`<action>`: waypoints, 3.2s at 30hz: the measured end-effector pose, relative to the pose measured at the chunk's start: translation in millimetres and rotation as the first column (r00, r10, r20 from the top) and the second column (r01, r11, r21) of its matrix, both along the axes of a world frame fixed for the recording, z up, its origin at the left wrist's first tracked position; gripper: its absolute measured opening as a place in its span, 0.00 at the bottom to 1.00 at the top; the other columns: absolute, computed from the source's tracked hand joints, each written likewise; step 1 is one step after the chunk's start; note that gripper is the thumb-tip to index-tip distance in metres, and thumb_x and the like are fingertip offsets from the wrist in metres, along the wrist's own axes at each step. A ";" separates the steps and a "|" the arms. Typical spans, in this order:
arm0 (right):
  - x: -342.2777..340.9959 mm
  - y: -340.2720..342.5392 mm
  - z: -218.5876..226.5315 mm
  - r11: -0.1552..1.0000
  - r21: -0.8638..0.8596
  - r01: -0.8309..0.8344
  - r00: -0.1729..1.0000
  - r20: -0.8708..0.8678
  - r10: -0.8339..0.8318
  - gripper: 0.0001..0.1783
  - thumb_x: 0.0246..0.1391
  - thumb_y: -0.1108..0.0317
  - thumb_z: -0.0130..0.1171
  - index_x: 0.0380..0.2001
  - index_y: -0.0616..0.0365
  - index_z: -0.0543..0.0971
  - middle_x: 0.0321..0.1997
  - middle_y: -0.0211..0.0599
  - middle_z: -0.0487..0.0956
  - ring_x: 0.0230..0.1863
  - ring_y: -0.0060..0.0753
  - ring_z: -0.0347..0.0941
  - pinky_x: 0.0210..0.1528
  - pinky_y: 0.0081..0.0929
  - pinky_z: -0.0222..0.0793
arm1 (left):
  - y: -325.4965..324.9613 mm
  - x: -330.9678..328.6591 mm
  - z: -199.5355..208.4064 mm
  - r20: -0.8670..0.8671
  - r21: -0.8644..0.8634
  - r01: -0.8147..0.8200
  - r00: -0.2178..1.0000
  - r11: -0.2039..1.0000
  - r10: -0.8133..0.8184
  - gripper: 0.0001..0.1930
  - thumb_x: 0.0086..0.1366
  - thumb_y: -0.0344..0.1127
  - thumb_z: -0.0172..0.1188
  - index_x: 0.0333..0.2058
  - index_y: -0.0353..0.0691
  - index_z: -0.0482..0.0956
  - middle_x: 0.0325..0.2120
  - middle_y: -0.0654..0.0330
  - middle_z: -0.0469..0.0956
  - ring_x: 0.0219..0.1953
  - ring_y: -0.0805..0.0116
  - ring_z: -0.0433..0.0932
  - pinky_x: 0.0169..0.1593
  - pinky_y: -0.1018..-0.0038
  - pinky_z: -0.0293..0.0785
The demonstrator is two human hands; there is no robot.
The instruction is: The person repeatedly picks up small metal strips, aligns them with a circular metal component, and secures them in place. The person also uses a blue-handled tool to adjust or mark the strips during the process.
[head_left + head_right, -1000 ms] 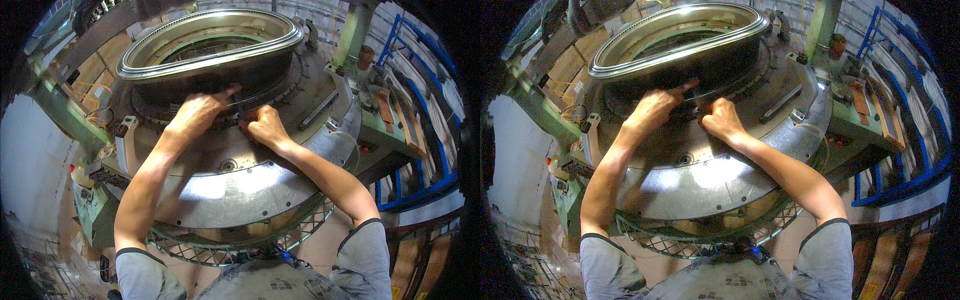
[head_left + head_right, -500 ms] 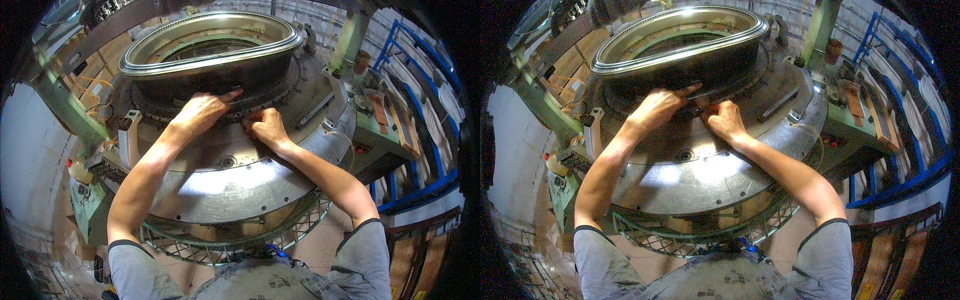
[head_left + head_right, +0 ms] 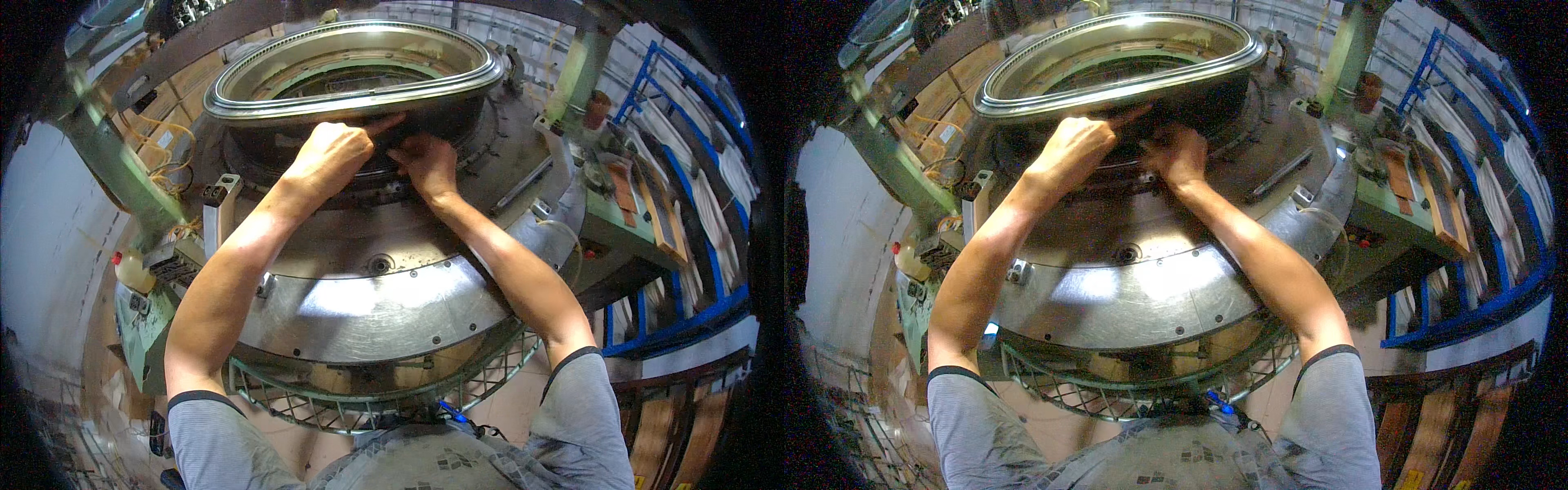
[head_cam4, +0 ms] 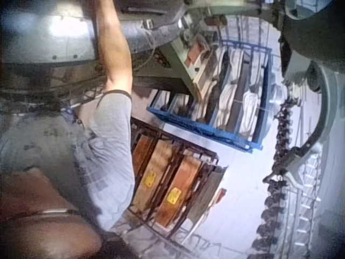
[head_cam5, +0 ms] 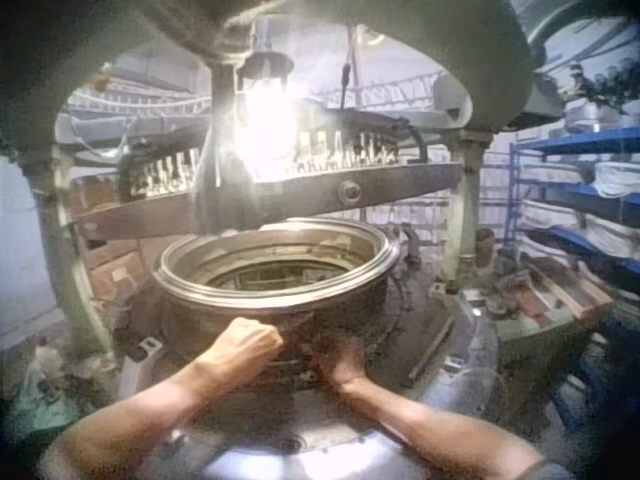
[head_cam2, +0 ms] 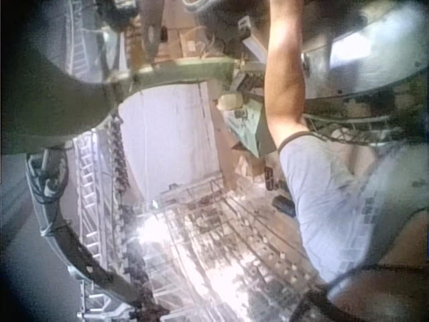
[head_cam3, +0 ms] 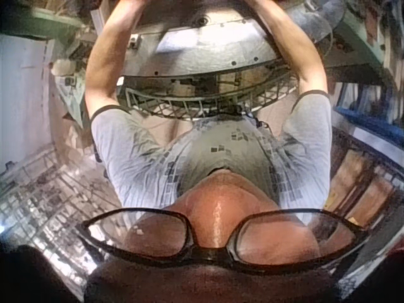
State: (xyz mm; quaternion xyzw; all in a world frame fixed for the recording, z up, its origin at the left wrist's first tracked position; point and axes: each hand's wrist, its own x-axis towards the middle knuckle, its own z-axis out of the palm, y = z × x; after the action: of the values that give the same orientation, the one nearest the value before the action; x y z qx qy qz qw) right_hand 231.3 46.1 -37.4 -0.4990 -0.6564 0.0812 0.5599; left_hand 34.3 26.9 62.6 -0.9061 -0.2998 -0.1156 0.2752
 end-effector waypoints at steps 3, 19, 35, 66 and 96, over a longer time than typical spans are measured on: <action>14.4 -0.9 14.7 0.970 0.085 0.228 0.885 0.397 -0.243 0.23 0.48 0.42 0.70 0.22 0.53 0.86 0.22 0.49 0.81 0.25 0.52 0.81 0.27 0.42 0.76 | 2.2 1.7 -4.4 -0.006 0.074 -0.001 1.000 0.997 0.002 0.30 0.55 0.25 0.59 0.58 0.37 0.64 0.23 0.49 0.81 0.26 0.54 0.84 0.31 0.64 0.81; 30.0 12.6 30.6 0.632 -0.329 -0.702 0.640 -0.681 0.356 0.18 0.59 0.61 0.63 0.47 0.62 0.79 0.37 0.40 0.84 0.32 0.31 0.81 0.33 0.28 0.77 | -0.9 1.1 -0.2 0.003 0.063 0.006 1.000 0.998 -0.006 0.32 0.59 0.26 0.56 0.64 0.39 0.69 0.26 0.50 0.83 0.29 0.55 0.85 0.32 0.65 0.81; 25.6 -1.9 49.0 0.636 -0.183 -0.749 0.554 -0.700 0.451 0.13 0.66 0.71 0.55 0.51 0.62 0.80 0.46 0.38 0.83 0.40 0.26 0.78 0.37 0.22 0.73 | -12.7 3.2 4.8 0.158 -0.060 0.064 0.986 0.996 -0.053 0.09 0.61 0.26 0.55 0.37 0.35 0.83 0.41 0.54 0.83 0.34 0.56 0.85 0.35 0.64 0.82; 36.9 15.4 9.1 0.951 -0.188 0.245 0.890 0.432 -0.144 0.30 0.43 0.36 0.71 0.30 0.54 0.88 0.33 0.50 0.84 0.36 0.58 0.82 0.39 0.47 0.79 | -31.8 -8.6 -53.2 0.873 -0.290 0.839 0.035 0.460 0.487 0.09 0.59 0.17 0.66 0.38 0.33 0.81 0.37 0.56 0.84 0.37 0.62 0.86 0.45 0.67 0.85; -18.3 -58.3 22.7 0.672 -0.417 -0.612 0.791 -0.303 0.532 0.11 0.46 0.73 0.69 0.36 0.62 0.88 0.28 0.37 0.87 0.27 0.20 0.78 0.33 0.22 0.75 | -27.3 -30.7 -49.2 0.650 -0.529 0.822 0.232 0.211 0.724 0.10 0.55 0.21 0.68 0.37 0.33 0.83 0.33 0.55 0.85 0.33 0.69 0.84 0.42 0.74 0.81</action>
State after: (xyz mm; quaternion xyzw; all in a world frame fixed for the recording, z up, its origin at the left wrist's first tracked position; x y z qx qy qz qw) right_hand 213.0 -12.2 -14.7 -0.3854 -0.6900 0.4567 0.4084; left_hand 3.6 -0.5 13.5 -0.5454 -0.3373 -0.4409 -0.6280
